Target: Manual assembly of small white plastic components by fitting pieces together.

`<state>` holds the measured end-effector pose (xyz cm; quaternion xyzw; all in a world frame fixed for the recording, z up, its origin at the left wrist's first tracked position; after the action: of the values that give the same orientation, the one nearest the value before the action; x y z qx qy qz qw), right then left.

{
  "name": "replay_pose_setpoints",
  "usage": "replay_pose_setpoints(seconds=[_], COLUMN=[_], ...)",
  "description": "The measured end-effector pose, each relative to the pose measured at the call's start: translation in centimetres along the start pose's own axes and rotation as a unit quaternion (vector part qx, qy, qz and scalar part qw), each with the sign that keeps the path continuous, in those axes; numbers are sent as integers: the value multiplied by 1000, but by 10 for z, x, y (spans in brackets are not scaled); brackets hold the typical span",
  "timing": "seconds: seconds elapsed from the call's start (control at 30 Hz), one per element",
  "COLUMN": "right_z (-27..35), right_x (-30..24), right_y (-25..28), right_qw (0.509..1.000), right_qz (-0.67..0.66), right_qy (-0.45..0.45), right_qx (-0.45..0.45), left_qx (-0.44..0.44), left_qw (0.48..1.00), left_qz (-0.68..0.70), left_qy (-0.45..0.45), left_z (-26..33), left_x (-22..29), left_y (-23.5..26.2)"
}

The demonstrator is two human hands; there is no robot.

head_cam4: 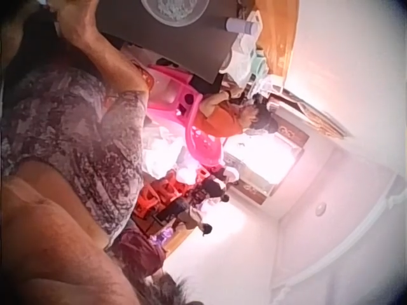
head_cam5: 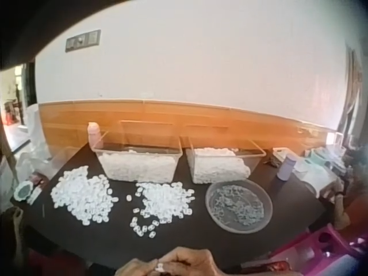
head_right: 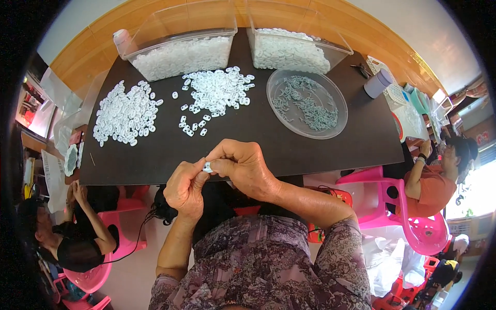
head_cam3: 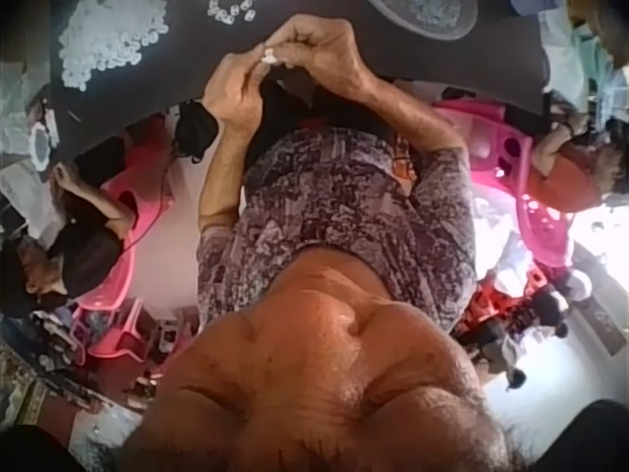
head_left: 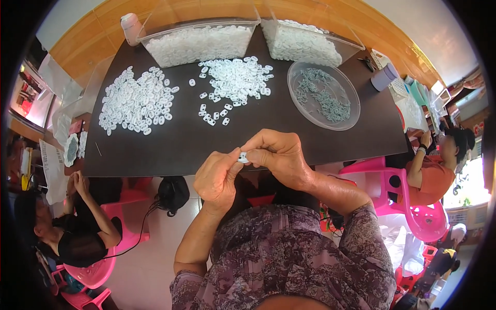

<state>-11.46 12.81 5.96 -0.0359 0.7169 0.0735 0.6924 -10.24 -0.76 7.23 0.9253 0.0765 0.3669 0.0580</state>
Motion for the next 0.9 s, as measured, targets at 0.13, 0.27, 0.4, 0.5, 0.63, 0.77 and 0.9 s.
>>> replay_pose_setpoints(seconds=[0.13,0.27,0.4,0.5,0.63,0.77,0.9], right_z=[-2,-4,-5,-7,-3,-1,-6], right_x=[-3,4,10,7,9,9,10], right_y=[-4,-6,-6,-9,-14,-17,-18], right_qw=[999,999,1000,998,999,999,1000], right_qz=[-11,-31,-17,-60,-28,-22,2], right_qy=[38,26,-17,1,20,36,22], right_qx=[-7,2,-15,-2,33,22,-22], left_qx=[4,-1,-14,5,5,27,0], left_qw=[1000,999,993,967,938,887,870], left_qz=[15,29,70,158,199,287,316], left_qy=[16,28,91,198,282,361,379], left_z=[2,2,5,16,34,37,35], left_x=[-5,-9,-16,-28,-40,-44,-54], left_y=[3,5,3,-2,-8,-6,-6])
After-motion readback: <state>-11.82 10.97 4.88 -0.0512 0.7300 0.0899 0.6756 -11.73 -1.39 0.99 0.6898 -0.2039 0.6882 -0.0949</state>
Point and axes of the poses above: each hand's wrist, its own z-axis away from the middle knuckle, its own y-axis out of the back of the hand, x = y × z, the point moved 9 cm from there along -z, towards the middle knuckle, and after that the axes turned 1 degree about -z, right-handed, at the moved point
